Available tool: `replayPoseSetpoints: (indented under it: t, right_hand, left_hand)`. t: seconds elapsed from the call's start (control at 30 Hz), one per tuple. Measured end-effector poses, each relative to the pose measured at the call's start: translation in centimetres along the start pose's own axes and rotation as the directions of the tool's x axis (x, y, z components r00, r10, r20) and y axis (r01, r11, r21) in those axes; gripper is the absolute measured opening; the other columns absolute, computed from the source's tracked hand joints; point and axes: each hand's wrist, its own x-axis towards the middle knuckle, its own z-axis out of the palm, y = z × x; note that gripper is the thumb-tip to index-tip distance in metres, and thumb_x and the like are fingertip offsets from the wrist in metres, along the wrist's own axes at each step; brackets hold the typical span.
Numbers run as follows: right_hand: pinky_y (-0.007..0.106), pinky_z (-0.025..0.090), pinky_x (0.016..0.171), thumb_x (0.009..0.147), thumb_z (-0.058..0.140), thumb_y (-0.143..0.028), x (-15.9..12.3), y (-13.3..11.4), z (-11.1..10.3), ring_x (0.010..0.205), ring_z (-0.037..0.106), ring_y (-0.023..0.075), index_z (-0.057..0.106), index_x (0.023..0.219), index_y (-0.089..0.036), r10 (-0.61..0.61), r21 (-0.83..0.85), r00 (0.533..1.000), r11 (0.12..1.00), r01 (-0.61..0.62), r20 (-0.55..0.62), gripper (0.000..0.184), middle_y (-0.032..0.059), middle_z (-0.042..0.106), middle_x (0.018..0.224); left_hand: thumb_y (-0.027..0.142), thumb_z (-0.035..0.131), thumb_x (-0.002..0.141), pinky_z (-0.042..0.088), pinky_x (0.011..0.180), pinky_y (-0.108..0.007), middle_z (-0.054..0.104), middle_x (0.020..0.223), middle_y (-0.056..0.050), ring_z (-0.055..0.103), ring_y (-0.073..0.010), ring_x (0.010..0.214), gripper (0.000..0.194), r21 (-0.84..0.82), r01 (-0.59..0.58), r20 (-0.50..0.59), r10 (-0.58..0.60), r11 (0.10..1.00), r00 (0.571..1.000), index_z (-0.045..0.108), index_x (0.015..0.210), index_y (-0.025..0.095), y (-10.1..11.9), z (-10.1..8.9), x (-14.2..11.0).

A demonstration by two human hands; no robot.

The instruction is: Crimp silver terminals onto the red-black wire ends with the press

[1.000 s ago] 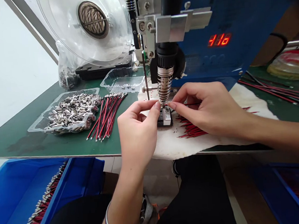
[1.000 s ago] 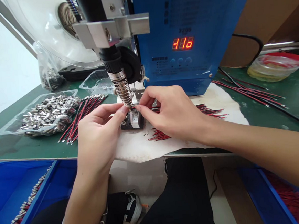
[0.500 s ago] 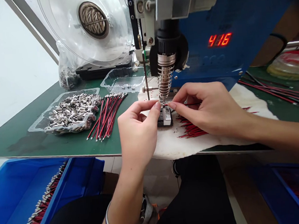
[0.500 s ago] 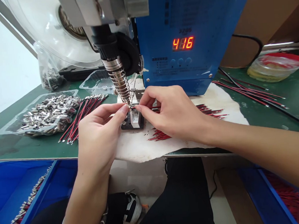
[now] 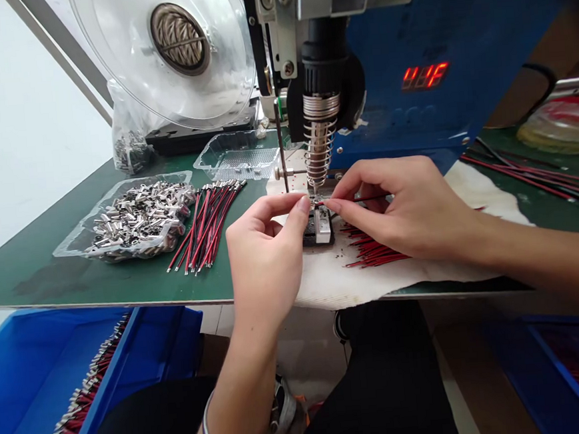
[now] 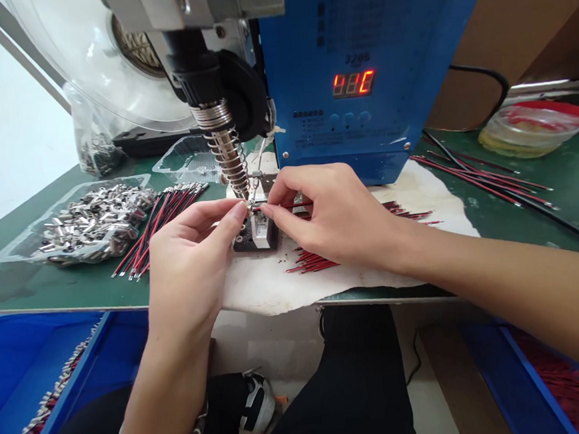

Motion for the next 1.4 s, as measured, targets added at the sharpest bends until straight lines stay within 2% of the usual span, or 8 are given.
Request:
replayPoseSetpoints:
  t: [0.17, 0.33, 0.67, 0.87, 1.0, 1.13, 1.4]
  right_hand:
    - [0.032, 0.04, 0.06, 0.097, 0.078, -0.026, -0.01, 0.31, -0.08, 0.051, 0.044, 0.011, 0.077, 0.091, -0.022, -0.061, -0.043, 0.998, 0.997, 0.06, -0.008, 0.008, -0.0051, 0.062, 0.063]
    - [0.034, 0.04, 0.06, 0.1, 0.076, -0.032, -0.04, 0.42, -0.29, 0.052, 0.048, 0.0133, 0.078, 0.092, -0.025, -0.035, -0.078, 0.999, 0.996, 0.036, 0.012, 0.011, -0.0025, 0.067, 0.068]
    - [0.034, 0.045, 0.063, 0.102, 0.072, -0.029, 0.35, 0.01, -0.51, 0.055, 0.057, 0.0143, 0.078, 0.087, -0.024, -0.075, -0.029, 0.996, 0.997, 0.077, 0.044, 0.017, -0.0009, 0.074, 0.072]
    - [0.033, 0.047, 0.064, 0.101, 0.073, -0.028, 0.26, 0.07, -0.55, 0.057, 0.06, 0.0142, 0.08, 0.092, -0.024, -0.059, -0.007, 0.997, 0.998, 0.06, 0.041, 0.012, -0.0009, 0.076, 0.075]
    - [0.032, 0.049, 0.063, 0.101, 0.071, -0.028, 0.29, 0.02, -0.62, 0.062, 0.064, 0.0156, 0.081, 0.097, -0.025, -0.048, 0.014, 0.997, 0.999, 0.047, 0.058, 0.011, -0.0004, 0.078, 0.08]
    - [0.033, 0.05, 0.064, 0.101, 0.067, -0.025, 0.38, 0.1, -0.75, 0.064, 0.064, 0.0159, 0.08, 0.097, -0.025, -0.086, 0.011, 0.993, 0.996, 0.085, 0.083, 0.014, 0.0005, 0.079, 0.083]
    - [0.035, 0.049, 0.065, 0.101, 0.065, -0.026, 0.39, 0.23, -0.93, 0.06, 0.06, 0.0164, 0.079, 0.096, -0.027, -0.078, -0.012, 0.992, 0.997, 0.079, 0.097, 0.015, 0.0003, 0.077, 0.081]
  left_hand:
    - [0.037, 0.094, 0.091, 0.038, 0.055, -0.024, 0.074, 0.084, -0.003, 0.053, -0.0113, 0.065, 0.016, -0.022, -0.02, 0.007, 0.021, 1.0, 1.0, 0.089, 0.097, 0.023, -0.24, -0.07, -0.07]
    - [0.038, 0.093, 0.091, 0.032, 0.052, -0.026, 0.076, 0.086, -0.004, 0.052, -0.0123, 0.064, 0.018, -0.033, -0.027, 0.01, 0.027, 0.999, 1.0, 0.088, 0.097, 0.021, -0.11, 0.04, -0.09]
    - [0.039, 0.094, 0.091, 0.036, 0.055, -0.024, 0.075, 0.082, -0.001, 0.043, -0.009, 0.06, 0.018, -0.065, -0.002, 0.008, 0.003, 0.998, 1.0, 0.087, 0.093, 0.022, 0.13, 0.15, -0.03]
    - [0.042, 0.095, 0.09, 0.04, 0.057, -0.026, 0.071, 0.078, -0.001, 0.045, -0.01, 0.06, 0.023, -0.069, -0.001, 0.009, 0.002, 0.998, 1.0, 0.087, 0.092, 0.021, 0.23, 0.1, -0.03]
    - [0.041, 0.093, 0.091, 0.037, 0.057, -0.027, 0.074, 0.081, -0.002, 0.045, -0.011, 0.06, 0.021, -0.035, 0.001, 0.013, -0.001, 0.999, 1.0, 0.086, 0.093, 0.021, 0.17, 0.05, -0.04]
    - [0.042, 0.092, 0.092, 0.035, 0.057, -0.027, 0.075, 0.082, -0.001, 0.044, -0.0113, 0.061, 0.02, -0.008, -0.012, 0.014, 0.012, 1.0, 1.0, 0.086, 0.093, 0.023, 0.1, 0.0, -0.04]
    - [0.044, 0.093, 0.091, 0.034, 0.057, -0.029, 0.074, 0.084, -0.003, 0.045, -0.0118, 0.061, 0.024, 0.003, -0.02, 0.019, 0.02, 1.0, 1.0, 0.086, 0.094, 0.021, 0.05, -0.08, 0.01]
